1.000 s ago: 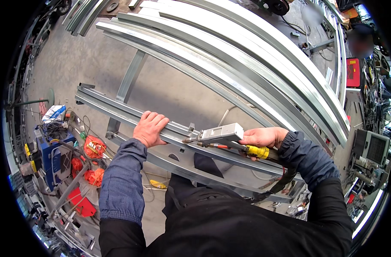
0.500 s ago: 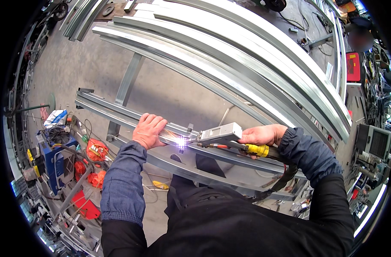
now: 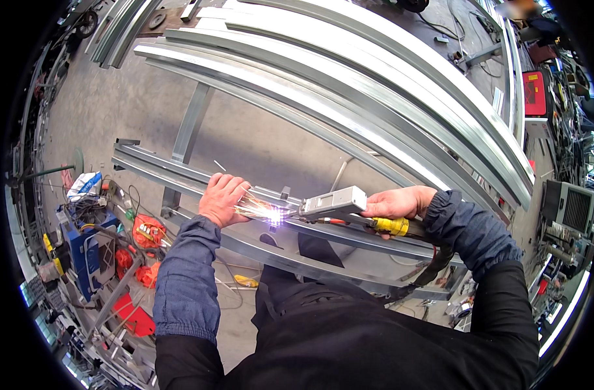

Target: The person aligns several long metal bars on a workbench and then uses a handheld welding tool to join them together. The person repeatedly positions the bars and applies welds at multiple points along the frame.

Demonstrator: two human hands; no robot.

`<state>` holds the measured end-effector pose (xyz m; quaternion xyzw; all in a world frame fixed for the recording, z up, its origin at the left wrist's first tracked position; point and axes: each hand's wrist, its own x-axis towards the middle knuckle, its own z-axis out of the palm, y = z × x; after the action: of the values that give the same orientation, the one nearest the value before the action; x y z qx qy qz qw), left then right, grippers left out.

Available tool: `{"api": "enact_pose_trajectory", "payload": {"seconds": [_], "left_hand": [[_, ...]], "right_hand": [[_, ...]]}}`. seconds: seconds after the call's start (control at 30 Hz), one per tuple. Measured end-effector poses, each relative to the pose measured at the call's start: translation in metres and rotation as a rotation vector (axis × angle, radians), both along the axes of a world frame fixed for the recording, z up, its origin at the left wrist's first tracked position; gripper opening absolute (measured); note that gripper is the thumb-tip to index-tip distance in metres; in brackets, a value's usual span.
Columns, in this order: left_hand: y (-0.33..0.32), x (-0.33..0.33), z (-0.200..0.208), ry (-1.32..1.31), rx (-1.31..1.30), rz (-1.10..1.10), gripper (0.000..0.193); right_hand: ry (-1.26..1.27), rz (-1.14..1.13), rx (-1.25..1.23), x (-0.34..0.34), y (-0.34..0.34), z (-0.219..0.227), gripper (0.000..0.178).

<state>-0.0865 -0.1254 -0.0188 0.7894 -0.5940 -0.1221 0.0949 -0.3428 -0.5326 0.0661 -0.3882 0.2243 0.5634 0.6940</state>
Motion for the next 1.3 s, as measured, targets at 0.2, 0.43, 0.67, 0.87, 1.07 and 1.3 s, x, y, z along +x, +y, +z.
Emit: {"api": "enact_pose_trajectory", "payload": {"seconds": [0.2,0.43,0.67,0.87,1.07,1.3], "left_hand": [[0.000,0.000,-0.003,-0.014,-0.048,-0.006,0.082],[-0.002,0.001,-0.001,-0.013,-0.067,-0.005,0.081],[-0.004,0.000,-0.001,-0.004,-0.037,0.010,0.082],[-0.004,0.000,0.000,-0.023,-0.047,-0.005,0.081],[0.003,-0.002,0.000,-0.041,-0.078,-0.003,0.080],[0.004,-0.014,0.010,0.011,-0.083,0.010,0.082]], "right_hand": [[0.012,0.007,0.003,-0.002,0.000,0.001,0.053],[0.011,0.008,0.015,-0.007,-0.002,-0.001,0.052],[-0.013,-0.019,0.028,-0.009,-0.002,0.005,0.050],[-0.048,-0.046,-0.024,-0.014,0.008,0.020,0.050],[-0.117,-0.132,-0.103,-0.071,0.019,0.058,0.047],[-0.194,-0.485,-0.433,-0.219,0.106,0.133,0.041]]}}
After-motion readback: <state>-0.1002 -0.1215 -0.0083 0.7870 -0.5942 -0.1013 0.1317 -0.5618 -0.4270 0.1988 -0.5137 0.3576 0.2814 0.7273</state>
